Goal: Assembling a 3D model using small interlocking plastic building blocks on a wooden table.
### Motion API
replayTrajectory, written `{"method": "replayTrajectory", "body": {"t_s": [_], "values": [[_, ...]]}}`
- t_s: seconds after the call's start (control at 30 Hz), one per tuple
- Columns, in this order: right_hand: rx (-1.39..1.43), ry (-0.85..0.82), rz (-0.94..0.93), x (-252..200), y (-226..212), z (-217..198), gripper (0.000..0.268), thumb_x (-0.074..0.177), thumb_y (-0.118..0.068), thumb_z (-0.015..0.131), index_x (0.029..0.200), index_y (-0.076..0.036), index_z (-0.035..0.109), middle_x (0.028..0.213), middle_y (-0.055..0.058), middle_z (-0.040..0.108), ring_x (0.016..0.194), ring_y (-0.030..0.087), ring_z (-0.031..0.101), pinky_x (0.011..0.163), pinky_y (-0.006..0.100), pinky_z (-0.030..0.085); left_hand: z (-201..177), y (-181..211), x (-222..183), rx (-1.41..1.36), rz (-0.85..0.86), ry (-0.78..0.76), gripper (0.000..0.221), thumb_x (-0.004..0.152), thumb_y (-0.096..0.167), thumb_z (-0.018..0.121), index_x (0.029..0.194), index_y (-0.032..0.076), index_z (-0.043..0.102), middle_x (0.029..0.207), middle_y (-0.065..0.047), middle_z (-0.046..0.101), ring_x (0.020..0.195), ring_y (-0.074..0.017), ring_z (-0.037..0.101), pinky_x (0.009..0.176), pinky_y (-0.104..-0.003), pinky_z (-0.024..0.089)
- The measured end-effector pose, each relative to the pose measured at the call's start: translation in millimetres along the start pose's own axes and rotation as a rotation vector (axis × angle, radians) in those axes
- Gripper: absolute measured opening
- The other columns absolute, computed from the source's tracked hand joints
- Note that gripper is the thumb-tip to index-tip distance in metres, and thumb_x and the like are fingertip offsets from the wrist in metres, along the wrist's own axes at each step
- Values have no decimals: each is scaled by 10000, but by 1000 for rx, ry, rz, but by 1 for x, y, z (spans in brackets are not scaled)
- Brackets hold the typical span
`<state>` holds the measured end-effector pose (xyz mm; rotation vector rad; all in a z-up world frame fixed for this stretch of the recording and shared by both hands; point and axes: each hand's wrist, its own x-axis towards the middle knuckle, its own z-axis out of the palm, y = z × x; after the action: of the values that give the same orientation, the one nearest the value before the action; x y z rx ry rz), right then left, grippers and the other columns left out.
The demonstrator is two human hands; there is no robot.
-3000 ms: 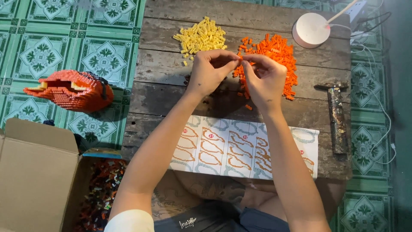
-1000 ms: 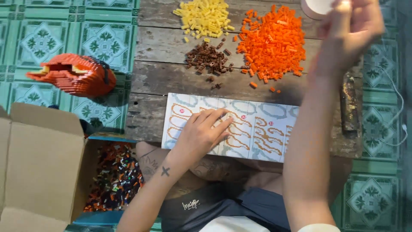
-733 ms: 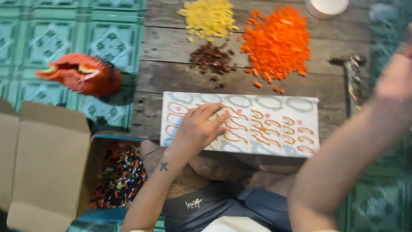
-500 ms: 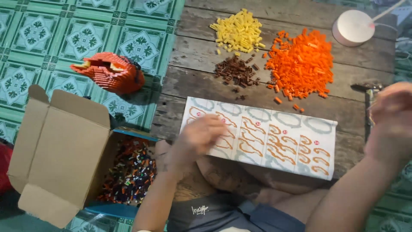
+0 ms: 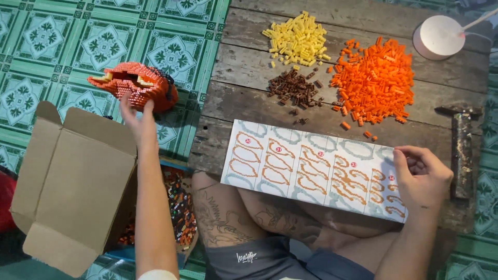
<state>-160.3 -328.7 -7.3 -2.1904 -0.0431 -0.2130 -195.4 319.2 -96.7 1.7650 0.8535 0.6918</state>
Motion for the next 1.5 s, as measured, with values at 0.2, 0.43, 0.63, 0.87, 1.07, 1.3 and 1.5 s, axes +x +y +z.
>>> {"method": "replayTrajectory", "body": {"t_s": [0.2,0.43,0.63,0.87,1.07,1.3,1.5], "values": [[-32,0,-5,-2,-3,-1,97,1200,128,786,1295,142,772,1015,141,710,827,142,588,756,248,483,40,-59,89,295,-333,88,1102,1008,513,940,1794,300,197,1801,-332,-195,1667,-634,55,1261,-690,401],[-107,14,-6,-1,-8,2,88,1183,114,814,1267,131,795,985,148,726,793,152,598,720,263,486,44,-123,106,348,-122,121,1141,1049,359,951,1817,236,116,1834,-371,-88,1674,-653,209,1295,-691,393],[-198,11,-86,0,-8,5,87,1159,138,861,1233,139,815,889,132,680,702,154,504,628,278,386,4,-85,72,-17,92,-75,876,906,-66,616,1691,269,420,1668,-172,590,1428,-351,678,1119,-422,619],[-213,1,-98,-1,-13,5,95,1136,153,861,1217,143,814,896,140,681,705,161,500,633,286,385,3,-115,70,30,193,5,869,941,-110,658,1721,104,338,1763,-253,383,1601,-468,489,1310,-538,496],[-221,-7,-109,0,-15,5,92,1140,142,866,1219,146,819,876,132,670,686,157,482,620,283,371,24,-157,59,-59,83,158,951,964,-117,742,1750,197,308,1802,-216,391,1635,-451,473,1324,-581,482],[-224,-12,-120,1,-20,6,91,1122,168,858,1200,154,813,869,138,662,689,163,472,625,289,371,37,-171,60,-105,25,150,1175,935,86,1030,1763,335,234,1706,-185,565,1459,-378,703,1144,-510,685],[-245,-9,-115,2,-26,6,92,1114,155,862,1195,144,819,877,130,663,694,163,471,628,290,374,57,-188,69,-263,112,274,1000,970,65,1035,1710,178,373,1610,-194,675,1354,-324,809,1078,-392,771]]}}
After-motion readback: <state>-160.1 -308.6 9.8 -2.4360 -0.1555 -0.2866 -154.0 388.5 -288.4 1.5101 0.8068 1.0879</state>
